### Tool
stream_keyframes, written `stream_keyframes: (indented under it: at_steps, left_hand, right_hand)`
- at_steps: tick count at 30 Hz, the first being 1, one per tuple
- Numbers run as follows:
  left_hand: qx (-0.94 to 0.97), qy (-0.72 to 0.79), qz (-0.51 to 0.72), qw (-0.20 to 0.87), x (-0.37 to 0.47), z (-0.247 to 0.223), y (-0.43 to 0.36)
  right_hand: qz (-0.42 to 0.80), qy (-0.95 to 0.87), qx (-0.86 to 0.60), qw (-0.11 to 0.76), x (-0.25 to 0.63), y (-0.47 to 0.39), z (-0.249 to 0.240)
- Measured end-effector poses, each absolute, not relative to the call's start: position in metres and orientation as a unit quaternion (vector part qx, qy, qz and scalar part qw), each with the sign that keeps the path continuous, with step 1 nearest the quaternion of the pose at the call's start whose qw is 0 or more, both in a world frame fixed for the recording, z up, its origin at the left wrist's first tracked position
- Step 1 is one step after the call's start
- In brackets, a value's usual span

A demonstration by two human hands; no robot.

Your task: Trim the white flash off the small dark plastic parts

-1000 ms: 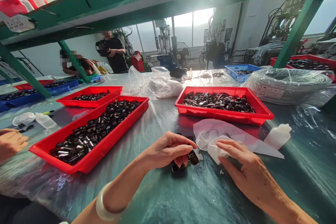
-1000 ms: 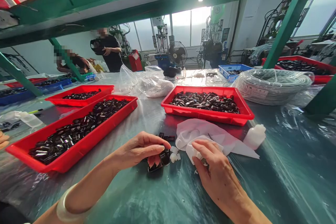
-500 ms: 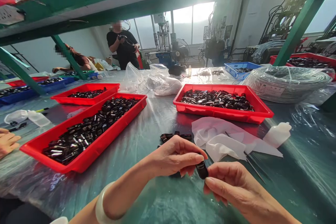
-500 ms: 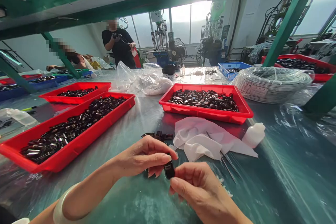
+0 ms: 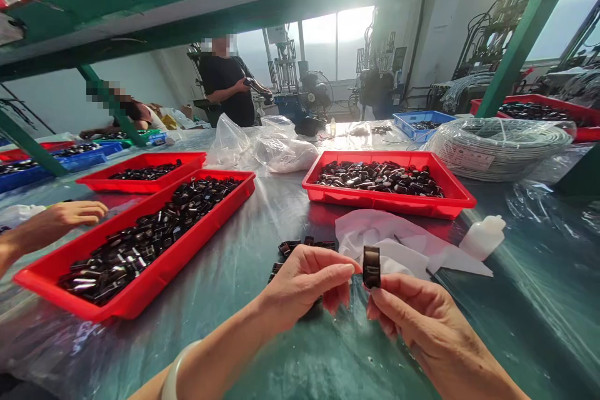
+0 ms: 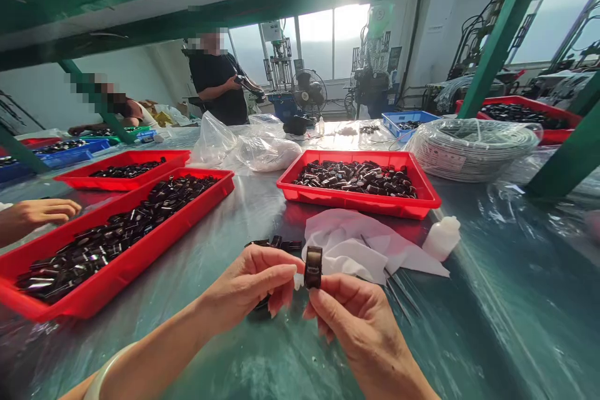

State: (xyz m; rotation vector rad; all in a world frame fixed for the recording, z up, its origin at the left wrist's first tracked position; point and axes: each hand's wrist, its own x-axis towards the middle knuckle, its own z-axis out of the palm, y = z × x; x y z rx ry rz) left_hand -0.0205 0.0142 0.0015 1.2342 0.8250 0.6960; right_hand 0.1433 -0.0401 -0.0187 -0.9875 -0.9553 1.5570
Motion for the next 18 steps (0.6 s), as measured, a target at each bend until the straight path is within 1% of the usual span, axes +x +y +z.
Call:
stream_keyframes:
  at_steps: [4, 8, 14, 18]
  left_hand:
    - [0.552, 0.395, 0.301, 0.67, -0.0174, -0.0007, 0.0124]
    - [0.555, 0.397, 0.292, 0.67, -0.0157, -0.0009, 0.0112]
    - [0.561, 0.397, 0.284, 0.669, -0.017, -0.0016, 0.0104]
    - [0.593, 0.36, 0.294, 0.657, -0.0171, 0.0002, 0.0099]
  right_hand:
    - [0.625, -0.403, -0.411, 0.528, 0.1444, -0.039, -0.0176]
    - [0.623, -0.41, -0.408, 0.526, 0.146, -0.0397, -0.0172]
    - [0.634, -0.407, -0.41, 0.514, 0.1459, -0.0397, -0.0139]
    - [0.636, -0.439, -0.414, 0.481, 0.1453, -0.0392, -0.015]
